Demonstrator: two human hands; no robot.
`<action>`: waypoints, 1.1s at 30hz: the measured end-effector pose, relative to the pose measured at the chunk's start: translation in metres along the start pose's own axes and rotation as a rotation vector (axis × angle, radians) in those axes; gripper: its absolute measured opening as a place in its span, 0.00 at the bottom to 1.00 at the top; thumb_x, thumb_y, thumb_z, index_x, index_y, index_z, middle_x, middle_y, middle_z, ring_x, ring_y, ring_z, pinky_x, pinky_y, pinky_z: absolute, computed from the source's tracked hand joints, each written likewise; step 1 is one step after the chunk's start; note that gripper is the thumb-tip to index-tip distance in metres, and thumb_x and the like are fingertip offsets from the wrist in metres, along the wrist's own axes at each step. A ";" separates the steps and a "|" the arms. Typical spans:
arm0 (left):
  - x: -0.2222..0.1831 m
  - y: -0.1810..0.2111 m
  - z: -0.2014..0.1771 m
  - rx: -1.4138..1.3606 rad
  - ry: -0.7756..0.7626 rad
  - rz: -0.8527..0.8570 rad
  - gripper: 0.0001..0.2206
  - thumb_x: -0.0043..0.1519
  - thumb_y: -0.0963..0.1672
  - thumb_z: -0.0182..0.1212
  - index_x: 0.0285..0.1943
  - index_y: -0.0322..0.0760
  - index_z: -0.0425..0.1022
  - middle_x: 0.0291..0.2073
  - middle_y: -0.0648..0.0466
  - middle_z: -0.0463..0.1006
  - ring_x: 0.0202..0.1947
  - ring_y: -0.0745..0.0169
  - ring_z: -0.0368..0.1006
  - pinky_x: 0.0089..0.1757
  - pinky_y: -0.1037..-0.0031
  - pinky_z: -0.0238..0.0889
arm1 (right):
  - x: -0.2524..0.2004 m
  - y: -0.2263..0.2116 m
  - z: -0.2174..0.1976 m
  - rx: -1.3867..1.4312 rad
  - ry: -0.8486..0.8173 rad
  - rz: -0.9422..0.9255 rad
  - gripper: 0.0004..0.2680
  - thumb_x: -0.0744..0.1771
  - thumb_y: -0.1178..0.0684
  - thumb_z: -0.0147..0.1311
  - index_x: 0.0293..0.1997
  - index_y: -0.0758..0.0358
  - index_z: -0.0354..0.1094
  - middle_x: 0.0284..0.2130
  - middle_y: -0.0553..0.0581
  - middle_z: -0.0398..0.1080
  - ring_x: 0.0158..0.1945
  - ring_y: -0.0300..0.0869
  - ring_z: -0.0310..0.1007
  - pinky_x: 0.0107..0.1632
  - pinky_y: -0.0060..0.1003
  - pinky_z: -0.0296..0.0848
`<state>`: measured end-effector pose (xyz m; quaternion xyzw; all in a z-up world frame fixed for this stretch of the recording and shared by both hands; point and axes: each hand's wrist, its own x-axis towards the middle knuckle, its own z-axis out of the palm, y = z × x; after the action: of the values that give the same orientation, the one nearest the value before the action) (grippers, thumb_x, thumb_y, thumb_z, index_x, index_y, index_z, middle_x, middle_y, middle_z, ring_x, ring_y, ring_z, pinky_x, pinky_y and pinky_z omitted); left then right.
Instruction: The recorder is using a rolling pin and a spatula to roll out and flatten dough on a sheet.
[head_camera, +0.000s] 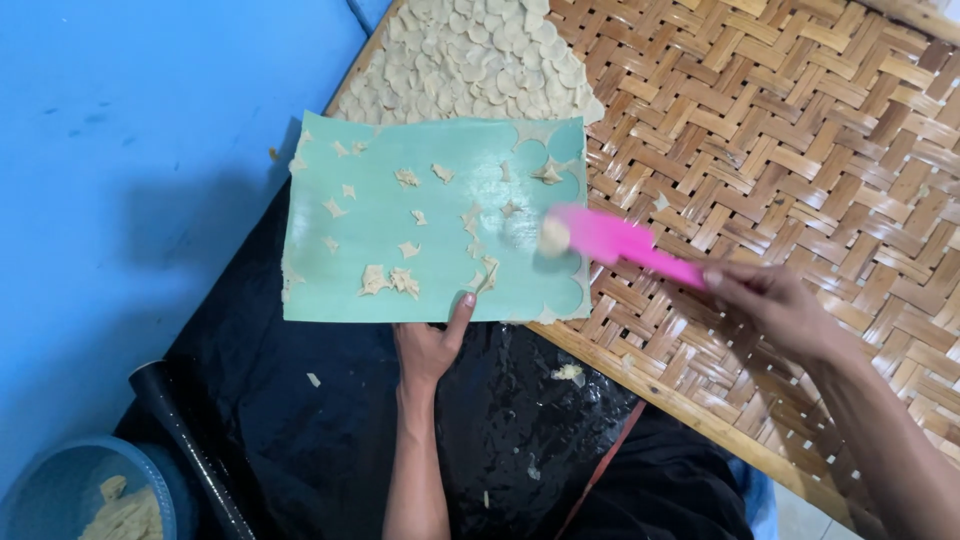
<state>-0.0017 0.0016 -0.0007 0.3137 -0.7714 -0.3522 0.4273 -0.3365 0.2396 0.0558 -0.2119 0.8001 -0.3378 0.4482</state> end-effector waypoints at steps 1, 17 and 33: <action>0.000 0.000 0.000 0.002 0.002 0.003 0.17 0.61 0.47 0.68 0.51 0.27 0.80 0.43 0.41 0.83 0.45 0.46 0.79 0.48 0.60 0.70 | 0.008 -0.010 -0.002 0.001 0.000 -0.004 0.12 0.69 0.46 0.52 0.57 0.48 0.76 0.23 0.59 0.79 0.18 0.43 0.62 0.22 0.40 0.63; 0.004 0.006 -0.003 -0.003 0.046 0.031 0.15 0.60 0.45 0.69 0.49 0.26 0.80 0.43 0.41 0.83 0.45 0.44 0.79 0.49 0.59 0.69 | 0.221 -0.144 -0.001 -0.109 0.711 -0.842 0.09 0.74 0.54 0.55 0.56 0.67 0.77 0.27 0.57 0.75 0.29 0.35 0.69 0.33 0.37 0.69; 0.004 0.007 -0.005 -0.088 0.022 -0.007 0.15 0.60 0.45 0.69 0.49 0.27 0.81 0.42 0.43 0.84 0.44 0.48 0.80 0.48 0.61 0.70 | 0.166 -0.155 0.021 -0.913 0.941 -0.917 0.20 0.70 0.60 0.53 0.73 0.55 0.63 0.40 0.64 0.68 0.37 0.51 0.71 0.32 0.45 0.69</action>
<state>-0.0008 0.0005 0.0085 0.3013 -0.7492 -0.3838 0.4480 -0.3972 0.0206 0.0659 -0.5175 0.7977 -0.1815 -0.2510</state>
